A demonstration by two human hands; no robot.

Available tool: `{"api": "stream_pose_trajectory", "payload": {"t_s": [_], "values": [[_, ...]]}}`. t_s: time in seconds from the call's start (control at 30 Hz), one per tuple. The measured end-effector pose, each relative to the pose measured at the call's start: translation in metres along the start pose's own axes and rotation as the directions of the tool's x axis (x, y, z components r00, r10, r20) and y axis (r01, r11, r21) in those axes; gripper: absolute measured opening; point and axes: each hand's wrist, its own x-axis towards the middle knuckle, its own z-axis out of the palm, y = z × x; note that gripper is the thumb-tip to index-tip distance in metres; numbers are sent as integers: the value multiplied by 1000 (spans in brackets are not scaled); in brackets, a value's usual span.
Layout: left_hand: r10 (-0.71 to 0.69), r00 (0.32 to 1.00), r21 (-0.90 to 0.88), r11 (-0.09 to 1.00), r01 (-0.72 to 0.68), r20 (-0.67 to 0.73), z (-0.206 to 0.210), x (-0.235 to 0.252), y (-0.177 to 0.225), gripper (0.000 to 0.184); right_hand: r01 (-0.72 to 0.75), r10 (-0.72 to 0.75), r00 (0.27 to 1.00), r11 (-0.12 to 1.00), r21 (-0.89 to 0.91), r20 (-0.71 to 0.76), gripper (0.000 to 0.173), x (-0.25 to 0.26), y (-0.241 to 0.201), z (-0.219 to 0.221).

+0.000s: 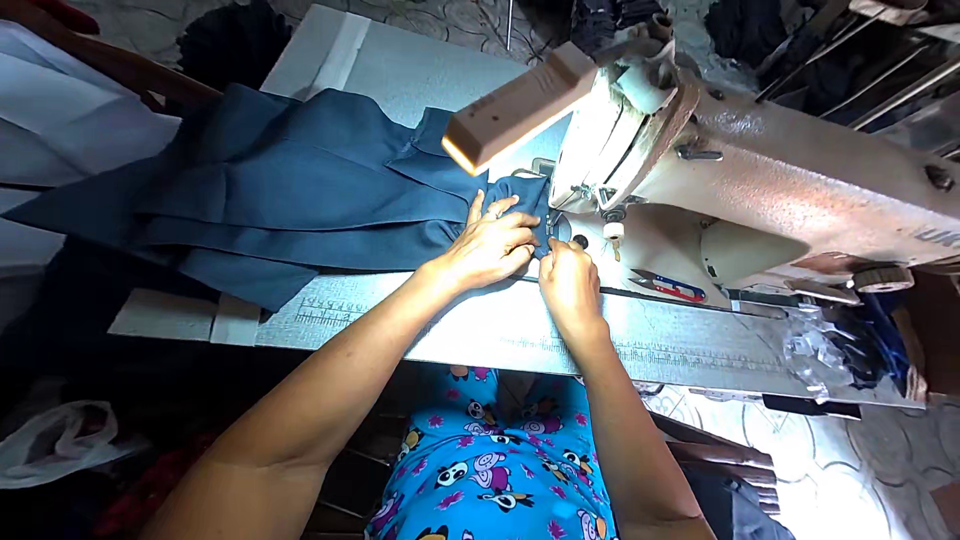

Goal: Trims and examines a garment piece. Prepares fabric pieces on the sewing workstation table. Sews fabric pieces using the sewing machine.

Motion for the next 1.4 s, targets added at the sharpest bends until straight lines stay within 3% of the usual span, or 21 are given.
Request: {"api": "stream_pose_trajectory", "payload": {"t_s": [0.13,0.2,0.27,0.37,0.43,0.5,0.53,0.6,0.67,0.73,0.83,0.9,0.97,1.07,1.13,1.23,1.4], "values": [[-232,972,70,970,235,-44,-21,0,1,53,42,-32,996,993,114,-85,35,-3,10,5],[-289,957,99,951,292,-36,-23,-7,-1,44,106,-86,991,975,197,-107,43,-6,15,6],[-230,962,59,969,240,-148,-21,-15,1,26,166,-148,986,942,293,-80,40,-5,20,4],[5,950,99,995,27,-312,-23,-36,16,18,226,-224,973,864,450,-59,27,-5,25,-5],[158,953,205,973,-106,-259,-28,-55,28,16,140,-179,984,767,627,-1,22,-11,26,-10],[223,968,307,935,-179,-115,-30,-70,31,16,-8,-105,988,691,723,112,17,-19,24,-13],[217,975,321,928,-189,-54,-31,-72,31,17,-53,-67,988,700,712,139,23,-24,23,-12],[198,978,269,947,-174,-65,-32,-63,38,28,-52,-27,993,765,642,112,30,-33,22,-4],[228,968,152,965,-211,-102,-28,-41,49,33,41,-65,998,826,563,22,19,-37,22,6],[203,979,112,972,-205,21,-21,-18,50,43,89,-90,996,864,496,-23,9,-38,19,10],[-6,982,263,964,-44,187,-17,13,32,52,79,-84,996,889,450,-8,21,-35,15,9],[-82,980,342,939,15,184,-17,24,17,54,61,-80,996,899,433,27,32,-31,12,8],[-37,986,342,940,-20,161,-17,24,13,43,75,-99,994,906,418,38,32,-30,10,7],[161,975,153,971,-185,154,-19,10,18,29,140,-171,984,897,419,39,26,-35,20,5],[129,965,87,985,-152,227,-19,-4,23,33,189,-226,974,882,431,36,24,-39,33,4],[69,987,83,993,-82,147,-6,-16,32,44,202,-251,967,862,464,45,22,-40,43,-4],[-57,994,86,995,49,94,7,-16,49,48,79,35,977,856,511,-209,20,-35,34,-6]]}}
